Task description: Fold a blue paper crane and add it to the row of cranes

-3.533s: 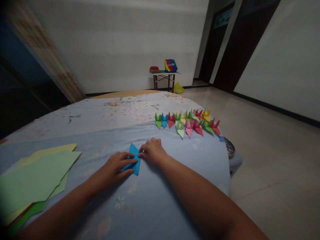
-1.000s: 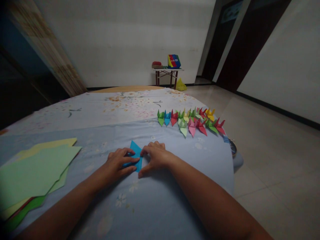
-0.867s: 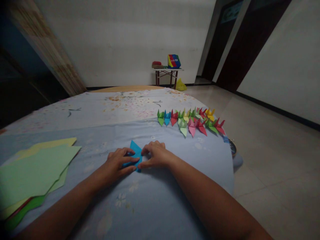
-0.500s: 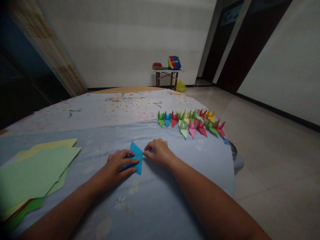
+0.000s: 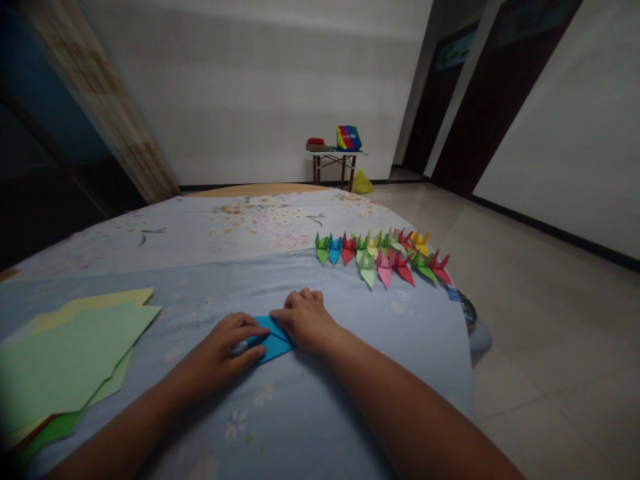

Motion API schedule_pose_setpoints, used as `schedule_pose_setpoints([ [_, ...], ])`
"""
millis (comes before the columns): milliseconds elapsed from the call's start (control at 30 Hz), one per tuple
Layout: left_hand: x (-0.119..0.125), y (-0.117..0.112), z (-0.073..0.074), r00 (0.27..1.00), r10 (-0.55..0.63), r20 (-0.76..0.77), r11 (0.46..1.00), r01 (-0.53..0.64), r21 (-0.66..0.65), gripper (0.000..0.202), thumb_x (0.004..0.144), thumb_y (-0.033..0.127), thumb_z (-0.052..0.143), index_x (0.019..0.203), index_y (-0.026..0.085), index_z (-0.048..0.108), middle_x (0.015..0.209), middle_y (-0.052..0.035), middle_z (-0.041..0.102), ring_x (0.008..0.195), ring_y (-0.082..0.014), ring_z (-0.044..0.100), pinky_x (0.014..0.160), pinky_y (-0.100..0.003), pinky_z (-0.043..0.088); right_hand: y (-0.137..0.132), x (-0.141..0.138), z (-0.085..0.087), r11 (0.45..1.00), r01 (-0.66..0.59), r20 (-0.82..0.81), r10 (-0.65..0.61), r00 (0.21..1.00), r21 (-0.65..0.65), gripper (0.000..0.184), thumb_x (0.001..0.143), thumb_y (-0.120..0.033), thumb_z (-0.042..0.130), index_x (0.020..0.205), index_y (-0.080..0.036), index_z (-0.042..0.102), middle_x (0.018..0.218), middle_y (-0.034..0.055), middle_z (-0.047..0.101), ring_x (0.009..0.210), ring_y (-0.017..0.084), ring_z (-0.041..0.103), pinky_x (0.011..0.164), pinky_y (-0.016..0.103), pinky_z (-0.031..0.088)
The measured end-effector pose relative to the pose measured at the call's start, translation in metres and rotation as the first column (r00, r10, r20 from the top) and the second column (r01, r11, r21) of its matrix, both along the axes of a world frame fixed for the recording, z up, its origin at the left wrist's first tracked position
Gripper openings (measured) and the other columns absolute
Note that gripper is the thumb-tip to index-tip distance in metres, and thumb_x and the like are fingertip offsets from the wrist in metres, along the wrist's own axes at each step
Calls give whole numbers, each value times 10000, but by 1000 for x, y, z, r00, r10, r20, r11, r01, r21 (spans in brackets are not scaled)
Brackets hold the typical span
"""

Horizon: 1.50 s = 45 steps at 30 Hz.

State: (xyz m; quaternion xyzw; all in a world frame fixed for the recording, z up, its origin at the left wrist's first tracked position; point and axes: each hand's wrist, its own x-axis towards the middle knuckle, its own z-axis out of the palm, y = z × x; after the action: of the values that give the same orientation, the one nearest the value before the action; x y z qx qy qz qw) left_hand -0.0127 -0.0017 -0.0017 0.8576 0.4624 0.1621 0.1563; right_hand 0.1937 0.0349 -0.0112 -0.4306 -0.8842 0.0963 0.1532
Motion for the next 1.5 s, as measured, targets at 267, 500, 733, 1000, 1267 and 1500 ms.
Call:
schedule_pose_setpoints([
  [267,-15,1,3,981,-46,-190,998,55,44,431,761,470,607,1179,379,553,1305,-45,498,1213,-304,373,985,-551,204,-2,9,8,988,-151,-200,157,967,46,322,789,-446,626,1053,-262,640,1002,47,580,963,196,434,837,351,271],
  [500,-19,4,11,969,-65,-238,998,62,-19,522,721,496,643,1213,360,532,1313,-57,500,1207,-304,391,985,-516,233,-12,8,18,942,-335,-57,334,941,-16,342,768,-495,626,1026,-271,648,1030,37,608,989,207,450,841,357,279],
  [733,-17,-2,24,972,-173,-161,984,178,13,271,802,402,592,1062,330,624,1116,-26,599,1051,-232,496,896,-393,322,-14,4,17,943,-332,-41,332,942,4,217,841,-399,571,980,-263,667,972,31,634,937,183,504,790,337,299],
  [1000,-22,4,13,973,-215,-78,976,218,25,203,849,309,544,1029,299,636,1058,-17,631,977,-196,543,859,-351,358,-15,4,13,948,-318,-134,312,940,-23,166,838,-317,574,896,-205,682,950,49,639,891,167,548,796,322,355],
  [1267,-20,10,10,971,-240,-12,968,240,72,223,890,184,462,1019,294,609,1030,-2,653,941,-171,570,818,-318,370,-3,13,10,968,-252,-185,245,952,-15,340,835,-187,497,1154,-251,594,1243,55,552,1137,222,431,939,408,314],
  [1500,-26,12,14,972,-228,-54,973,230,21,204,913,230,422,984,271,609,1005,-8,651,937,-175,545,818,-321,360,-13,14,22,939,-332,-63,327,943,-89,332,789,-232,545,1105,-288,632,1176,24,592,1124,243,415,960,444,247],
])
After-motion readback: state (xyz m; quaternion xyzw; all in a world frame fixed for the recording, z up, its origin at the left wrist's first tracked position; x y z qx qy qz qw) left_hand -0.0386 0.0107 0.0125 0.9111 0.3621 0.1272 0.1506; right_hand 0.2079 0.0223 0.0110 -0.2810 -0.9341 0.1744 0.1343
